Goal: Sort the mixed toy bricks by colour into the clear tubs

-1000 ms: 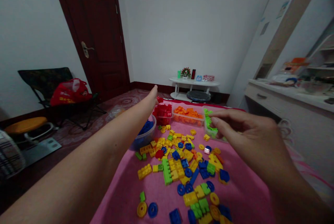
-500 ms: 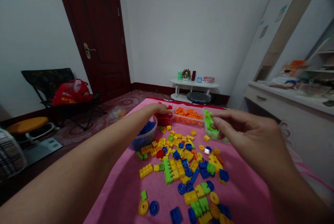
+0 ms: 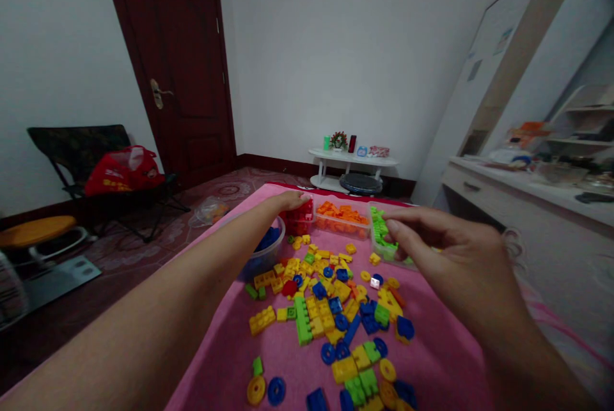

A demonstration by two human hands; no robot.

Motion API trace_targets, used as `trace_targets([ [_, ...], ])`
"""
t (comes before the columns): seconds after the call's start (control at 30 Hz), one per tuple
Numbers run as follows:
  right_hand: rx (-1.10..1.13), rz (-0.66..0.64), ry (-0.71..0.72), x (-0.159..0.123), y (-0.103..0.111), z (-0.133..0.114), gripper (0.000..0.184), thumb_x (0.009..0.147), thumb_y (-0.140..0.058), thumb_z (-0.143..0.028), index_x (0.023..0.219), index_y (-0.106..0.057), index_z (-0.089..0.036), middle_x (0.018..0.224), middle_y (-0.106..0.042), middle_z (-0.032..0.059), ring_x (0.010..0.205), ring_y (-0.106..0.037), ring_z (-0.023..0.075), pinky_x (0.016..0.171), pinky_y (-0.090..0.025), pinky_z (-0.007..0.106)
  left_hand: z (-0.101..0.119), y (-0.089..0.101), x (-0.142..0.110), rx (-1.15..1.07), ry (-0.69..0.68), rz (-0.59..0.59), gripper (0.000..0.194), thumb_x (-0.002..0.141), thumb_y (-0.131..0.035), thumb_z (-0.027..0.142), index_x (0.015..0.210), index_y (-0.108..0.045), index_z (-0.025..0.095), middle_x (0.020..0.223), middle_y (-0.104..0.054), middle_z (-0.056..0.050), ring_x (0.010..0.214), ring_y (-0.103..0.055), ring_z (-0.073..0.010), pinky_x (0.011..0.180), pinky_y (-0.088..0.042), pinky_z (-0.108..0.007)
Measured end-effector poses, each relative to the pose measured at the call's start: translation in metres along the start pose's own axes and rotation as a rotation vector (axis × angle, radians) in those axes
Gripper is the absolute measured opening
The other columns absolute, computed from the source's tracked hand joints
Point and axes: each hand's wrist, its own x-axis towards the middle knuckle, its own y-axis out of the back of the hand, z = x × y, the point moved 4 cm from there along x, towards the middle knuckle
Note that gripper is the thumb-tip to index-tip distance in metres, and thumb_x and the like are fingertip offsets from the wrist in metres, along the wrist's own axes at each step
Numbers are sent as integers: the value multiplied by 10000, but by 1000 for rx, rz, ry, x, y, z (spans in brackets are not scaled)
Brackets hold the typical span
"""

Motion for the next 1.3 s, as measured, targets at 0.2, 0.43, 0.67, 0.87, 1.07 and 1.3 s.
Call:
trace_targets([
  [0.2, 2, -19, 43, -1, -5, -2, 154, 790, -627, -243, 893, -733, -199, 711, -707, 8, 547, -632, 124, 484, -502, 216, 10, -4, -8, 336, 17, -77, 252, 803, -657, 271, 1018, -624, 144, 1165, -589, -99, 1118, -528, -227, 961, -431, -398],
  [0.43, -3, -95, 56, -3, -17, -5, 146, 803, -590, -223, 856, -724, -201, 711, -705, 3, 587, -635, 131, 528, -484, 227, 37, -12, -36, 472, -148, -33, 350, 886, -535, 356, 1169, -552, 151, 1174, -560, -78, 1012, -572, -231, 838, -507, -408],
  [0.67, -209, -546, 45, -19, -79, 34, 219, 772, -537, -175, 852, -735, -226, 869, -728, 25, 770, -646, 168, 654, -452, 247, 62, -28, -90, 648, -313, -175, 99, 697, -672, 174, 787, -703, 202, 826, -671, -61, 914, -602, -232, 856, -448, -322],
  [0.87, -350, -673, -8, -29, -98, 68, 310, 713, -512, -131, 906, -735, -227, 924, -722, 44, 835, -634, 178, 715, -429, 252, 51, -40, -195, 1252, -531, -533, 150, 737, -557, 205, 685, -692, 163, 728, -668, -168, 683, -629, -293, 618, -446, -364],
  [1.07, -381, -748, 10, -37, -100, 68, 348, 663, -531, -105, 915, -729, -239, 901, -714, 33, 811, -622, 173, 677, -409, 239, 2, -35, -226, 1482, -445, -733, 260, 655, -623, 129, 904, -689, 165, 844, -681, -162, 656, -643, -282, 516, -415, -316],
  [1.3, -377, -812, -7, -37, -99, 63, 245, 690, -566, -160, 853, -732, -238, 846, -712, 32, 750, -620, 167, 606, -385, 228, 29, -31, -217, 1269, -478, -734, 235, 698, -608, 179, 882, -723, 270, 787, -708, -65, 696, -634, -226, 515, -339, -277],
])
